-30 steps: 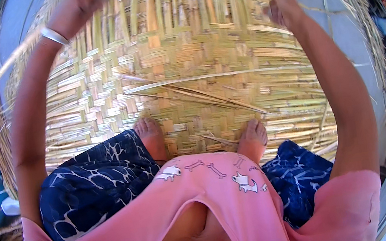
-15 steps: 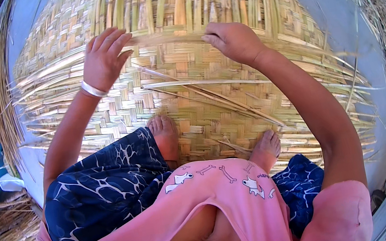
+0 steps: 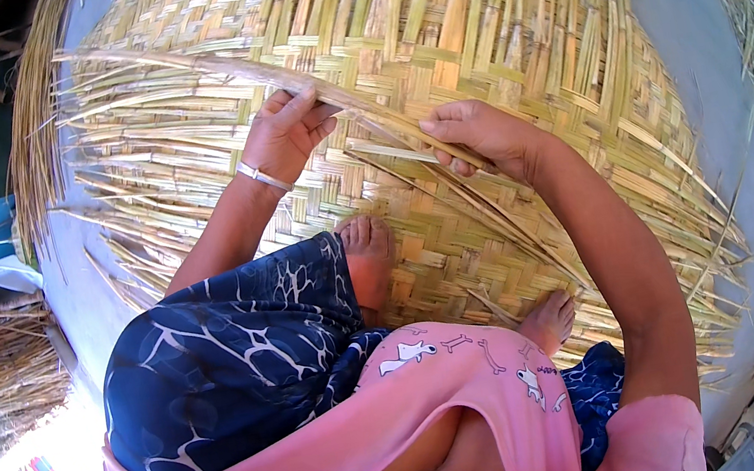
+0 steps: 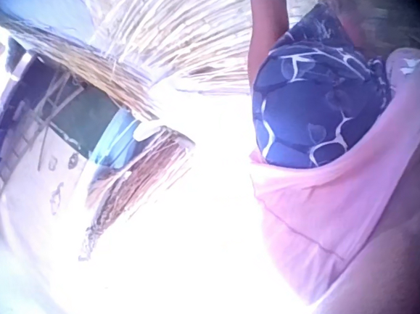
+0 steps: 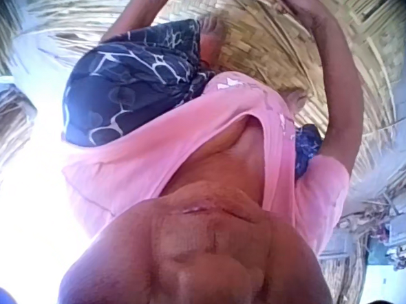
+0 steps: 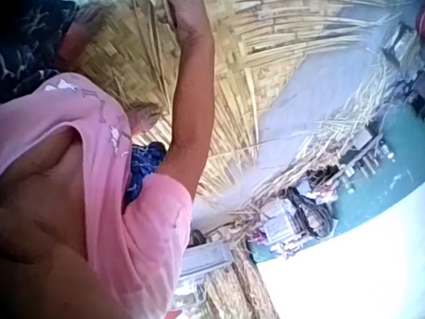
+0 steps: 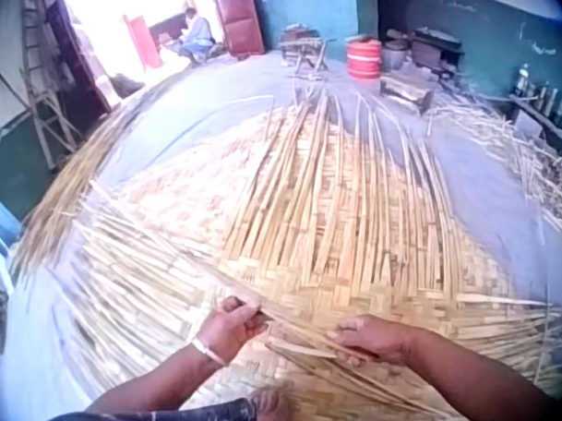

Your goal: The person weaves a large mat using dried palm leaves. They interlace the leaves by hand, adjusting the weave pattern and occasionally repositioning the mat on the floor.

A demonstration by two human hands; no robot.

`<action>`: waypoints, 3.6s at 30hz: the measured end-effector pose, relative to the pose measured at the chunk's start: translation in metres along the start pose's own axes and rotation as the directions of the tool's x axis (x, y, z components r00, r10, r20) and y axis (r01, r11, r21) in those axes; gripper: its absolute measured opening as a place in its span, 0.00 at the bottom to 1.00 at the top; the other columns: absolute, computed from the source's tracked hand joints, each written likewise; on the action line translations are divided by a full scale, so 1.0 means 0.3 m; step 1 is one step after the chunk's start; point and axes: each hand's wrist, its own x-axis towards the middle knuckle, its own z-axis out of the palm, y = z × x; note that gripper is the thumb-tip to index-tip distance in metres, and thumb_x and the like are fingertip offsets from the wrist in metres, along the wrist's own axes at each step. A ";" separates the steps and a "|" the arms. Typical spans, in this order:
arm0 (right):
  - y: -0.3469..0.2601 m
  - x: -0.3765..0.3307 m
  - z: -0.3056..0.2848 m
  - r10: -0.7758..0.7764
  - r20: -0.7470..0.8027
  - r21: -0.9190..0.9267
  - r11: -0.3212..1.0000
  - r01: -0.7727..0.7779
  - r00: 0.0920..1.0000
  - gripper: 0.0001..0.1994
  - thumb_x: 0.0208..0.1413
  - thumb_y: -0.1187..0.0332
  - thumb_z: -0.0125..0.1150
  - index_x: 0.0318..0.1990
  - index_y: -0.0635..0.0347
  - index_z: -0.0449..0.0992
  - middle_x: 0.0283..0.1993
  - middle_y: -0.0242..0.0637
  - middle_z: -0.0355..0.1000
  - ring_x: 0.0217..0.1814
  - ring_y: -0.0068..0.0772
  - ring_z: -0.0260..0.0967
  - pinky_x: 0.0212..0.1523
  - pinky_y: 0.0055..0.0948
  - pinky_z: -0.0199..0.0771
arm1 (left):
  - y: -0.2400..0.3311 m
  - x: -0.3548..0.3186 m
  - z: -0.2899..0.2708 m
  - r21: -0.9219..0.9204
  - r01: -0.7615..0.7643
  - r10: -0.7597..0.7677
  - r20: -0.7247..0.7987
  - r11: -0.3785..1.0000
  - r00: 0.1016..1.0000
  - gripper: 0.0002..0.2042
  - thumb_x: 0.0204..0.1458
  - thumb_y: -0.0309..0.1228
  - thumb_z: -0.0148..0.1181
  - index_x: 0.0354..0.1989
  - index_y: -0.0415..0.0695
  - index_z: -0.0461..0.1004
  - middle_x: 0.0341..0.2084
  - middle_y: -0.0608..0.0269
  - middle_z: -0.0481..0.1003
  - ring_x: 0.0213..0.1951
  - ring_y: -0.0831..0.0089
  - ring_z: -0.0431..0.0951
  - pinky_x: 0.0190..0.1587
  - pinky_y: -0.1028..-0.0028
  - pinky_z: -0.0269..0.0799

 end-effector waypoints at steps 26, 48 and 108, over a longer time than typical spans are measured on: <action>-0.208 -0.053 0.051 -0.343 -0.076 -0.718 0.670 0.187 0.936 0.10 0.51 0.67 0.59 0.27 0.59 0.63 0.22 0.27 0.62 0.25 0.18 0.59 0.25 0.21 0.62 | 0.047 -0.004 -0.022 0.143 0.016 -0.002 -0.097 0.990 0.995 0.09 0.51 0.34 0.59 0.36 0.41 0.73 0.25 0.63 0.76 0.23 0.74 0.75 0.29 0.77 0.70; -0.153 -0.043 0.006 -0.165 0.009 -0.928 0.367 0.070 0.986 0.12 0.49 0.66 0.59 0.23 0.62 0.64 0.19 0.39 0.62 0.22 0.31 0.60 0.26 0.34 0.60 | 0.200 -0.008 -0.231 0.153 -0.224 0.270 -0.447 0.962 0.853 0.11 0.50 0.24 0.57 0.43 0.39 0.68 0.36 0.56 0.75 0.37 0.65 0.78 0.38 0.67 0.78; -0.479 0.663 -0.191 -0.096 -0.501 -0.152 0.988 0.022 0.860 0.23 0.56 0.74 0.44 0.58 0.71 0.48 0.47 0.47 0.62 0.39 0.37 0.73 0.31 0.26 0.79 | 0.469 0.994 -0.168 0.967 0.205 -0.134 -0.186 0.149 0.973 0.22 0.37 0.52 0.67 0.25 0.43 0.76 0.16 0.69 0.70 0.14 0.82 0.61 0.17 0.77 0.57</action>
